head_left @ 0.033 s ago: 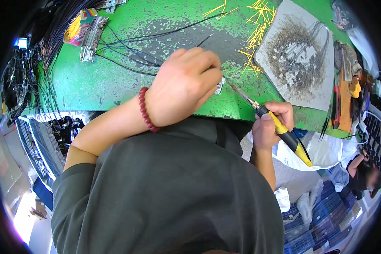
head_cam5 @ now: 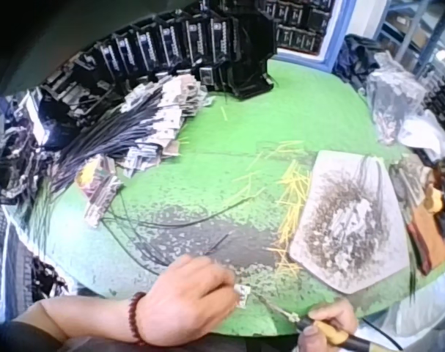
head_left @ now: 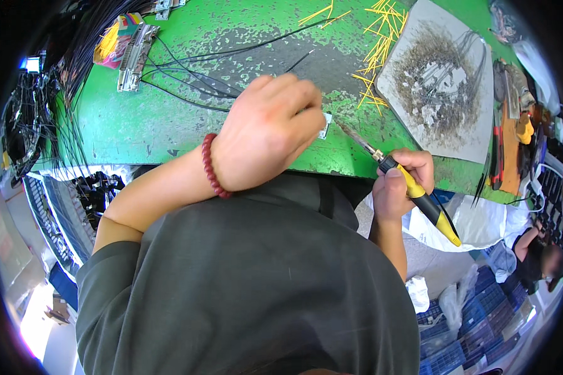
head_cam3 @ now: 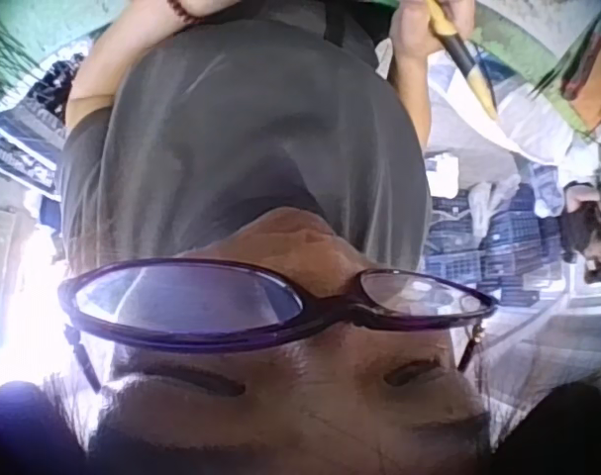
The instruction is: Soldering wires to electronic components and assembling them into plastic housings.
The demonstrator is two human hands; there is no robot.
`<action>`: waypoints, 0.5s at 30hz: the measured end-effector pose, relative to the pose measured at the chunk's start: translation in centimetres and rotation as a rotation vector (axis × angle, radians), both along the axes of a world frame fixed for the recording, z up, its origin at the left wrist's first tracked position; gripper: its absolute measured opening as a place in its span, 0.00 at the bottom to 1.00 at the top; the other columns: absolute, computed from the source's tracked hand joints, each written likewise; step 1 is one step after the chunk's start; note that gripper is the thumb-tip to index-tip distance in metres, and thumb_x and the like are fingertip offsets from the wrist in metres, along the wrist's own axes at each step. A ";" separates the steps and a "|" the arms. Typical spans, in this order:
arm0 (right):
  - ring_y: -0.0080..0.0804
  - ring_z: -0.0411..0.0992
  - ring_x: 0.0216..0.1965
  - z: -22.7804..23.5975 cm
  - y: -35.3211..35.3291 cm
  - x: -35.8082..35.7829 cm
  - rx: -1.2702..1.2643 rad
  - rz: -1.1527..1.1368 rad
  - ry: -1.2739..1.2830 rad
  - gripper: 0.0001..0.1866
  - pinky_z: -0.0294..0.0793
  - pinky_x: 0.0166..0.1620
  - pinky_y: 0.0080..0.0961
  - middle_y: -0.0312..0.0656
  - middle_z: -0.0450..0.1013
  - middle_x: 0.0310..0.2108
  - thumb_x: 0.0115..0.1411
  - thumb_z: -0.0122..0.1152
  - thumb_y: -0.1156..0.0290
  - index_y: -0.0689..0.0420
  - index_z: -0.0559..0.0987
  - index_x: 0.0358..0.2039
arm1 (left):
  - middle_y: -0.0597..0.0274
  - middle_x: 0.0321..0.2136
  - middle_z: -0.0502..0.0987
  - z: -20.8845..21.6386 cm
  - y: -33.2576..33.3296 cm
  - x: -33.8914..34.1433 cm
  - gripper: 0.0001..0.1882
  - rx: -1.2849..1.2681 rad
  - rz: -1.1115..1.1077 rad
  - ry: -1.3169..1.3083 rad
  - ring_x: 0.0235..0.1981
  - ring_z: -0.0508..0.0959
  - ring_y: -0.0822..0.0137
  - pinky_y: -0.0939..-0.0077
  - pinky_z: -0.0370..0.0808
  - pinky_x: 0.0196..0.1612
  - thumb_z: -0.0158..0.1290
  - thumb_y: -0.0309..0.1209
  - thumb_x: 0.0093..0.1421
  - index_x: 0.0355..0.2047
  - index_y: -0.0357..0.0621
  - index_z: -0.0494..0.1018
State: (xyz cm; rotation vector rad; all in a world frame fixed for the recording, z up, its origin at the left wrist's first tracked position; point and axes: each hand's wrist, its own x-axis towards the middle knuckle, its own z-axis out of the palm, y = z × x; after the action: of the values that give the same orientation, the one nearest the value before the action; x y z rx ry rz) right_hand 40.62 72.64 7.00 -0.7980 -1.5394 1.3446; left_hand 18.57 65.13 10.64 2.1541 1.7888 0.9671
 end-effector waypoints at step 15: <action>0.18 0.57 0.20 -0.4 -0.3 0.3 0.000 -0.017 0.001 0.11 0.54 0.25 0.17 0.34 0.64 0.20 0.50 0.61 0.71 0.62 0.69 0.29 | 0.67 0.28 0.71 -1.4 -1.2 0.5 0.15 0.030 -0.067 0.161 0.28 0.71 0.68 0.74 0.63 0.33 0.53 0.27 0.43 0.35 0.45 0.77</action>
State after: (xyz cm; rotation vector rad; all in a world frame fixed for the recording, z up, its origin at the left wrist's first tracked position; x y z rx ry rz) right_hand 40.91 72.32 6.62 -0.8091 -1.5288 1.3322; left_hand 19.09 63.91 9.25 2.3550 1.7669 0.8321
